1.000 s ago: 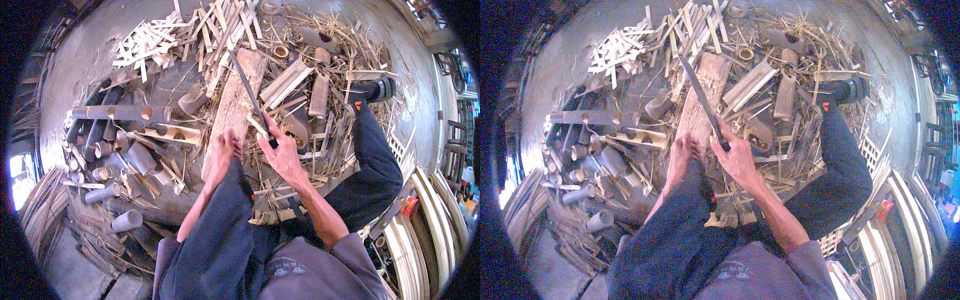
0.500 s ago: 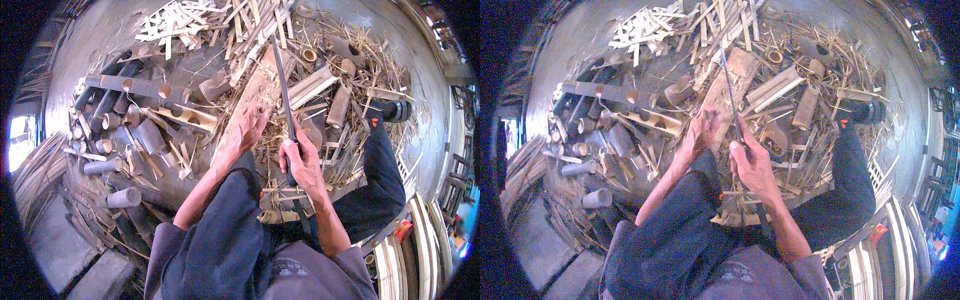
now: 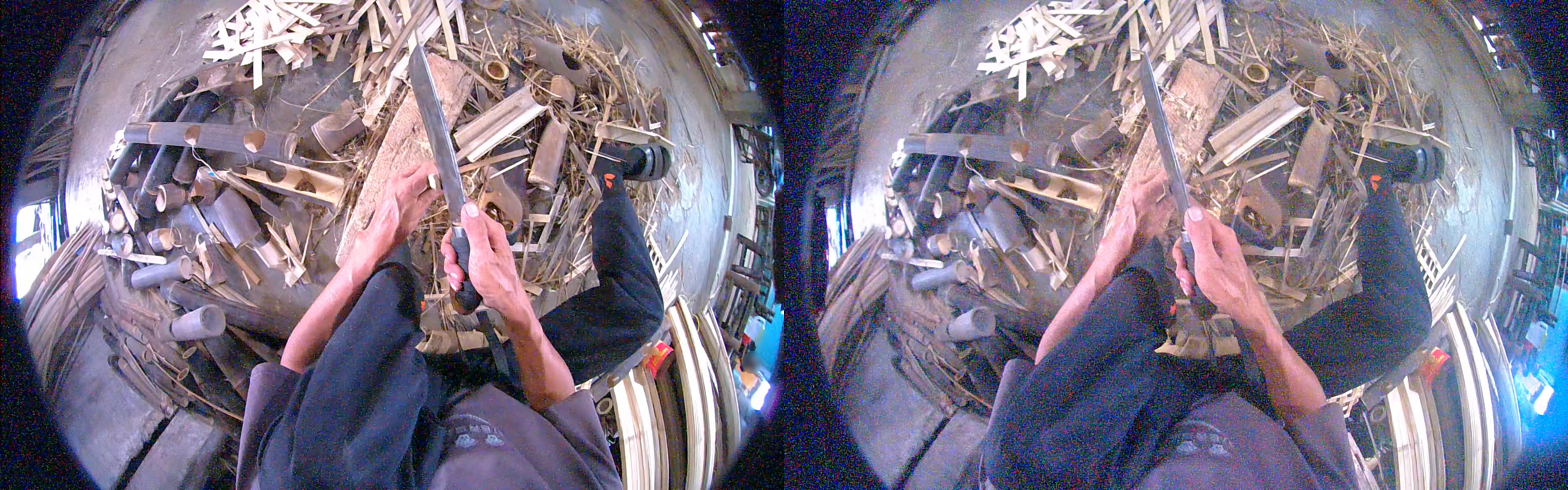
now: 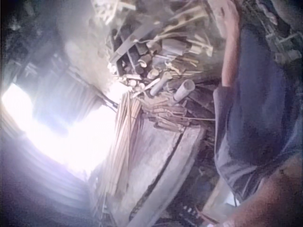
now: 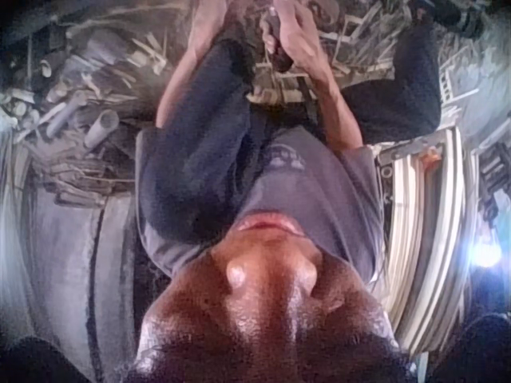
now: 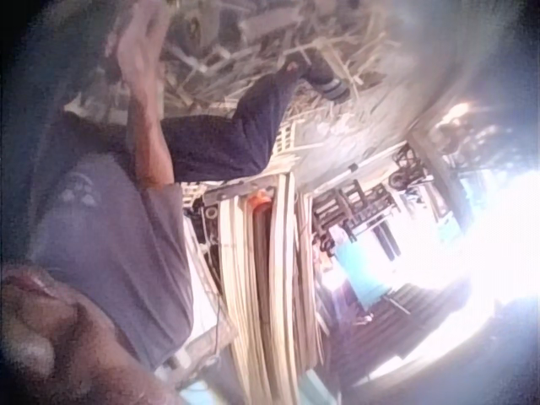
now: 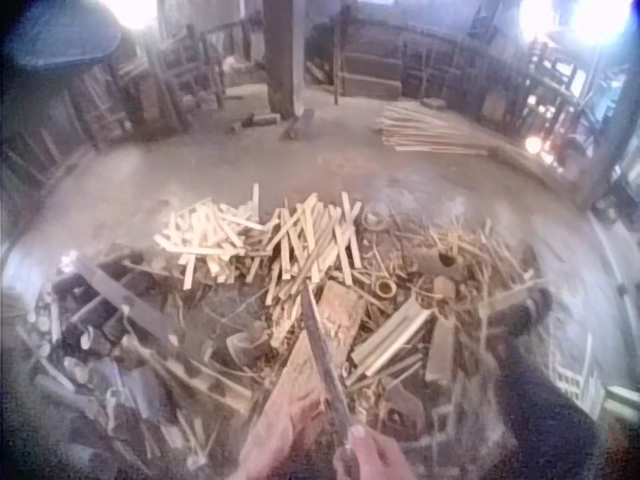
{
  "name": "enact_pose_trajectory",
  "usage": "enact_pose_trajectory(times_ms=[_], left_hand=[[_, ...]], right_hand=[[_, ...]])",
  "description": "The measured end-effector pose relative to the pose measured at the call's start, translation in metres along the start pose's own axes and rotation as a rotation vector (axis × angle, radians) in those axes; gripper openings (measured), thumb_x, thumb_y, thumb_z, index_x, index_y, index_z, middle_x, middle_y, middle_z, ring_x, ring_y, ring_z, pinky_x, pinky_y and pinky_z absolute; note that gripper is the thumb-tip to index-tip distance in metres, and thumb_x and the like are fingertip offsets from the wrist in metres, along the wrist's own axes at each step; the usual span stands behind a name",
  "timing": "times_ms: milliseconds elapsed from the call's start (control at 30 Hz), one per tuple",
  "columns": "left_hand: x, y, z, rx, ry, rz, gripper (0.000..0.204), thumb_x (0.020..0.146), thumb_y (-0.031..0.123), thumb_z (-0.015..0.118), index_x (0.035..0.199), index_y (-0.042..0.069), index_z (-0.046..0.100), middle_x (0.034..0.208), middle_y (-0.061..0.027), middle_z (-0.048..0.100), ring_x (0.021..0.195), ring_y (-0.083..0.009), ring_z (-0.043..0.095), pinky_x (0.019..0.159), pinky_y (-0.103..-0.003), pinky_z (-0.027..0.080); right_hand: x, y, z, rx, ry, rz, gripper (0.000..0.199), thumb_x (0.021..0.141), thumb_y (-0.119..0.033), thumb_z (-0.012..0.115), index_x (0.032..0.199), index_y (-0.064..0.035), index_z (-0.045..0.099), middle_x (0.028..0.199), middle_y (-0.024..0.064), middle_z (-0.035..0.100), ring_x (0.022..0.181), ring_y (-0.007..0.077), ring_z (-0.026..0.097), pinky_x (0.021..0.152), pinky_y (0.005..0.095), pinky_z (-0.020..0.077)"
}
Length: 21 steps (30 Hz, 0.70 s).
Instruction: The person sits on the floor and uses a knife to split bamboo pieces into thin strips. They repeatedly pick up bamboo segments, split them, and set the resulting strips aside.
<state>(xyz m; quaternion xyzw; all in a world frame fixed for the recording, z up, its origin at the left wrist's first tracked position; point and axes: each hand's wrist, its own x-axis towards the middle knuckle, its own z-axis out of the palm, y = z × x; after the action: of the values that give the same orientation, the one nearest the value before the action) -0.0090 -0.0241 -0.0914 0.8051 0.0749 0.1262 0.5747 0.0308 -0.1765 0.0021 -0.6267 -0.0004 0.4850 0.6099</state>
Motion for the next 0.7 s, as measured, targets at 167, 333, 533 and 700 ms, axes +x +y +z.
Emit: enact_pose_trajectory(times_ms=[167, 333, 533, 700], left_hand=[[0.001, -0.001, 0.000, -0.073, 0.009, -0.025, 0.027, 0.080, -0.001, 0.065, 0.106, 0.006, 0.063, 0.095, -0.0157, 0.064, 0.086, -0.0327, 0.065, 0.072, -0.038, 0.051], [0.003, 0.006, 0.000, -0.024, -0.005, -0.062, 0.024, 0.081, 0.001, 0.065, 0.105, 0.005, 0.062, 0.093, -0.0156, 0.063, 0.083, -0.0324, 0.064, 0.072, -0.038, 0.050], [0.004, 0.001, 0.000, 0.015, -0.007, -0.014, 0.020, 0.082, 0.001, 0.065, 0.101, 0.004, 0.062, 0.091, -0.0154, 0.062, 0.081, -0.0331, 0.064, 0.073, -0.038, 0.050], [0.004, -0.001, 0.003, 0.030, 0.015, -0.051, 0.020, 0.082, 0.002, 0.065, 0.101, 0.003, 0.061, 0.091, -0.0152, 0.063, 0.083, -0.0334, 0.063, 0.074, -0.038, 0.050]], right_hand=[[-0.001, 0.001, 0.001, -0.013, 0.028, -0.014, 0.049, 0.101, -0.048, 0.035, 0.082, -0.0043, 0.046, 0.058, 0.0032, 0.048, 0.042, 0.0101, 0.046, 0.039, 0.0259, 0.0399], [-0.002, 0.000, 0.001, 0.003, 0.022, -0.016, 0.047, 0.101, -0.047, 0.035, 0.083, -0.0049, 0.045, 0.059, 0.0034, 0.049, 0.042, 0.0101, 0.047, 0.038, 0.0260, 0.0401], [-0.004, -0.002, 0.002, 0.000, 0.008, -0.014, 0.045, 0.101, -0.046, 0.036, 0.086, -0.0051, 0.045, 0.060, 0.0029, 0.048, 0.042, 0.0098, 0.047, 0.039, 0.0258, 0.0406], [-0.002, 0.000, 0.000, -0.036, -0.003, -0.044, 0.044, 0.101, -0.045, 0.036, 0.104, -0.0034, 0.049, 0.062, 0.0026, 0.048, 0.043, 0.0093, 0.046, 0.040, 0.0252, 0.0407]])
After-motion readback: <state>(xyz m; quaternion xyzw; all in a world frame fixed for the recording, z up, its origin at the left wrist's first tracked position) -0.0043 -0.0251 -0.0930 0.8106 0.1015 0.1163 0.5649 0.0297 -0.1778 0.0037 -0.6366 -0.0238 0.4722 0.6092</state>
